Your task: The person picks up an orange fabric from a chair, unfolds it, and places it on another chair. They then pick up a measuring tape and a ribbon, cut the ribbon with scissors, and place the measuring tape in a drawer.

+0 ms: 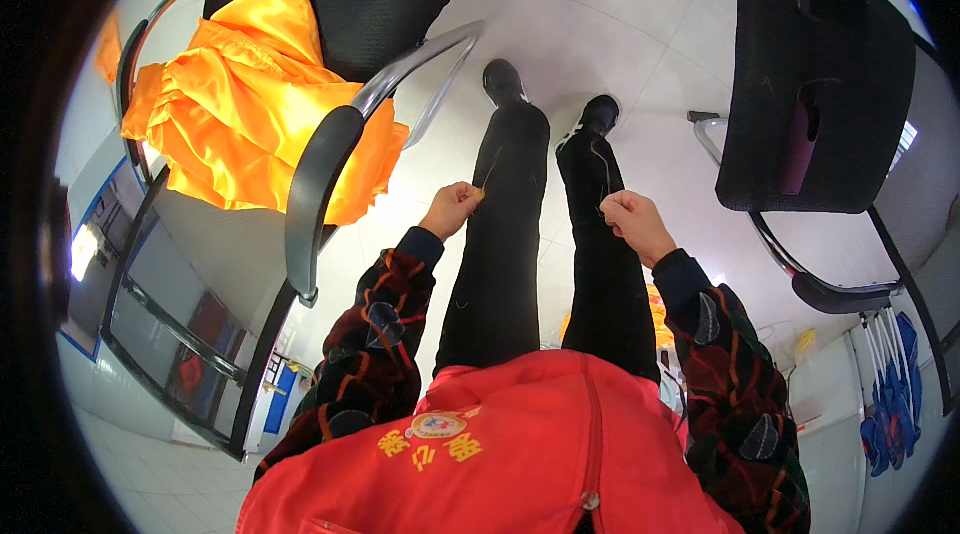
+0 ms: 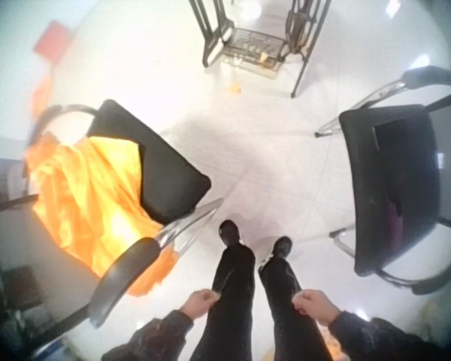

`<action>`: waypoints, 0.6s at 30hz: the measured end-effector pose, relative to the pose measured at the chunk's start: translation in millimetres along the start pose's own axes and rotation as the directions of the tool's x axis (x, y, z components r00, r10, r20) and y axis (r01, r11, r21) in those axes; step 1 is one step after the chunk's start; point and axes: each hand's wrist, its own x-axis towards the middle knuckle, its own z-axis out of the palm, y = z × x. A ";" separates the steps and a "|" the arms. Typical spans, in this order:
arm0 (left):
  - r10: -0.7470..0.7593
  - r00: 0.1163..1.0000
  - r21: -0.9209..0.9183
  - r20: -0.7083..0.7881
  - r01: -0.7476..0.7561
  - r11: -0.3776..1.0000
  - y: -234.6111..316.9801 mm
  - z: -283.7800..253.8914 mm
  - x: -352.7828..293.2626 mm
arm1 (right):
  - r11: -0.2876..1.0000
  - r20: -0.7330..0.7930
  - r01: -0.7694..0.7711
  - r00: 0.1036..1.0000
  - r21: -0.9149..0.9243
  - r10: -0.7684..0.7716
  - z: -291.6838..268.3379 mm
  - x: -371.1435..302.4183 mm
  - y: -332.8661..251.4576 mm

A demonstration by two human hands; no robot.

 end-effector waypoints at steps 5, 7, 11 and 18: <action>-0.057 0.993 -0.312 -0.108 0.020 0.950 14.6 -12.9 -42.7 | 0.999 0.020 0.046 0.999 -0.007 -0.046 0.3 -5.1 -8.0; 0.029 0.997 -0.339 -0.072 -0.052 0.939 18.2 -23.7 -73.2 | 0.998 0.040 0.054 0.998 -0.028 -0.053 -3.8 -7.0 -11.1; 0.158 0.987 0.031 0.043 -0.159 0.987 26.2 -23.5 -146.8 | 0.999 0.064 0.047 0.997 -0.020 -0.046 -6.7 -12.0 -14.3; 0.247 0.968 0.391 0.053 -0.248 0.887 49.8 -7.6 -183.2 | 0.997 0.050 0.081 0.995 0.014 -0.081 4.6 -21.2 -21.5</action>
